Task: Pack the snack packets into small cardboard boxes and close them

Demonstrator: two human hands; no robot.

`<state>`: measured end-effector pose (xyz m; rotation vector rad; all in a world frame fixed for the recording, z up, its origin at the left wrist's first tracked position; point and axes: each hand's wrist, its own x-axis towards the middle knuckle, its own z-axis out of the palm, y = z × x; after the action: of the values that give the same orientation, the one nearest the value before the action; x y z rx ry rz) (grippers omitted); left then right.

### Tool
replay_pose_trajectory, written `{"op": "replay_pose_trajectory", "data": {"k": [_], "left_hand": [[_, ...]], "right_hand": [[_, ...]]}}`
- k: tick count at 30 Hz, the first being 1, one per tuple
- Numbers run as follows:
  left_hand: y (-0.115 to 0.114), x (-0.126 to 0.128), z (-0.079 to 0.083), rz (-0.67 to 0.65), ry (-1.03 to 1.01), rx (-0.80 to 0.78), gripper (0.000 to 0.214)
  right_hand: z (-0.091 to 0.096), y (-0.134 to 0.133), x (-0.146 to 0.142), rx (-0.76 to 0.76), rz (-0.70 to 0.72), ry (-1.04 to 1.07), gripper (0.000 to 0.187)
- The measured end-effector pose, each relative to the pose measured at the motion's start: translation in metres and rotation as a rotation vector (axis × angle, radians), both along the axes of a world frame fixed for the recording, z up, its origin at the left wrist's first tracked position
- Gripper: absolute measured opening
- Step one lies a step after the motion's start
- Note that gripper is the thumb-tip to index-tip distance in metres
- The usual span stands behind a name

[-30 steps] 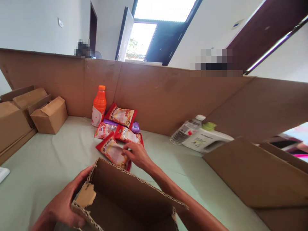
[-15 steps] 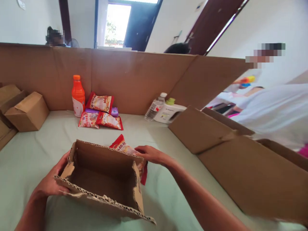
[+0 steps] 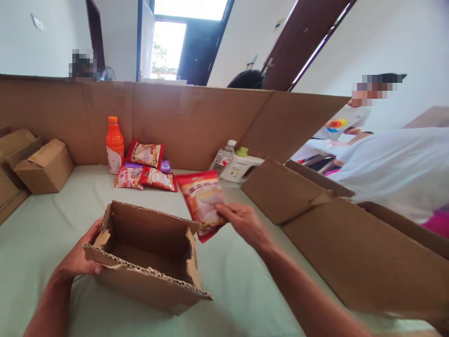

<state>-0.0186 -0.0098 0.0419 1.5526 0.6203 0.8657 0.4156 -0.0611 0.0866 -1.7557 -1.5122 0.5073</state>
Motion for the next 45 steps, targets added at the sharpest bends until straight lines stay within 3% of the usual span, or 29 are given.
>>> {"op": "replay_pose_trajectory", "data": {"k": [3,6,9,12,15,18,24,30,37,45], "left_hand": [[-0.002,0.003,0.001,0.004,-0.021,0.015,0.131],[-0.004,0.006,0.001,-0.006,-0.048,0.021,0.128],[-0.005,0.009,0.002,-0.033,-0.076,0.014,0.124],[-0.005,0.011,0.001,-0.048,-0.100,0.018,0.122],[-0.004,0.010,-0.002,-0.025,-0.086,0.031,0.125],[-0.003,0.008,-0.007,-0.019,-0.069,0.037,0.126],[-0.003,0.008,-0.010,-0.036,-0.061,0.031,0.126],[-0.002,0.006,-0.014,-0.056,-0.052,0.050,0.125],[-0.005,0.007,-0.017,-0.093,-0.033,0.027,0.131],[-0.009,0.011,-0.011,-0.122,0.058,0.040,0.133]], "right_hand": [[0.033,-0.014,-0.008,0.299,-0.180,0.184,0.047],[0.061,-0.024,-0.038,0.543,-0.275,0.337,0.055],[0.074,-0.026,-0.079,0.583,-0.147,0.246,0.058],[0.076,-0.022,-0.110,0.583,0.192,-0.013,0.049],[0.072,-0.019,-0.120,0.499,0.539,-0.320,0.038],[0.071,-0.018,-0.114,0.314,0.719,-0.517,0.034],[0.073,-0.011,-0.104,-0.029,0.860,-0.685,0.034],[0.079,0.004,-0.123,-0.324,0.890,-0.885,0.023],[0.074,0.005,-0.162,-0.359,1.012,-1.191,0.016],[0.060,0.003,-0.173,-0.300,1.063,-1.247,0.021]]}}
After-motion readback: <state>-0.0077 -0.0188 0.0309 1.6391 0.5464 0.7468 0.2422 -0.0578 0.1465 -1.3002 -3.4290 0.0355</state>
